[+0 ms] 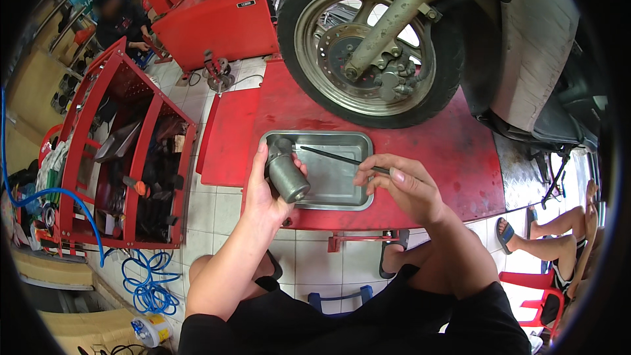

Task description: The person uses a screwdriver to disassemble a cylindrical motorcycle part, removing a small internal component and placing it into a metal tray. The person then continues to manipulate the main housing of the part.

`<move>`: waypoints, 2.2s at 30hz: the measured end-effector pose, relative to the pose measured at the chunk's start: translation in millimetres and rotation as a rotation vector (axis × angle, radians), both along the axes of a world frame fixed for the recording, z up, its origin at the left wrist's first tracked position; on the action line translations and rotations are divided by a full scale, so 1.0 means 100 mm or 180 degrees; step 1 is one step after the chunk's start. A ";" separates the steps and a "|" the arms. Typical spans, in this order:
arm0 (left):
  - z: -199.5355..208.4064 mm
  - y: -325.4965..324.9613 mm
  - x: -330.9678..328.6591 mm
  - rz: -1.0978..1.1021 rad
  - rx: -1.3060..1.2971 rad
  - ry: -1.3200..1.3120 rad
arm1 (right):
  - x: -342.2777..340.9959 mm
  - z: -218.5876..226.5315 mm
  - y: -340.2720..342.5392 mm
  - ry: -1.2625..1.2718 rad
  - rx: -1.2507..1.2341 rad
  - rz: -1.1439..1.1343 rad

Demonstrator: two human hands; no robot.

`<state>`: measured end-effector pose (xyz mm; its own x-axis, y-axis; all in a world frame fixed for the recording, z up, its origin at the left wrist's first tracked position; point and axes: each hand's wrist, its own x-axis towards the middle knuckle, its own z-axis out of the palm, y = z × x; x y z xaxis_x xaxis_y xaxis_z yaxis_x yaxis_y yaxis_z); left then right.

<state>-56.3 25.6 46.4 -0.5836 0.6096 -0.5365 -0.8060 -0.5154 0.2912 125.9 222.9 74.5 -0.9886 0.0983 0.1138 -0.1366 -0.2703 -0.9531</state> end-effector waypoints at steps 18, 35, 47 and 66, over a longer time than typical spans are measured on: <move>0.02 0.10 0.05 0.0059 -0.0228 0.0219 | -0.05 -0.24 -0.23 -0.0904 0.0061 -0.0771; -0.10 0.07 0.04 -0.0156 -0.0301 0.0342 | 0.04 -0.21 -0.54 -0.1865 -0.1276 0.0804; -0.02 0.04 0.09 -0.0130 -0.0149 0.0309 | 0.01 -0.18 -0.56 -0.1786 -0.1104 0.0821; -0.10 0.09 0.21 -0.0086 -0.0201 0.0713 | -0.02 -0.31 -0.50 -0.1944 -0.1849 0.1011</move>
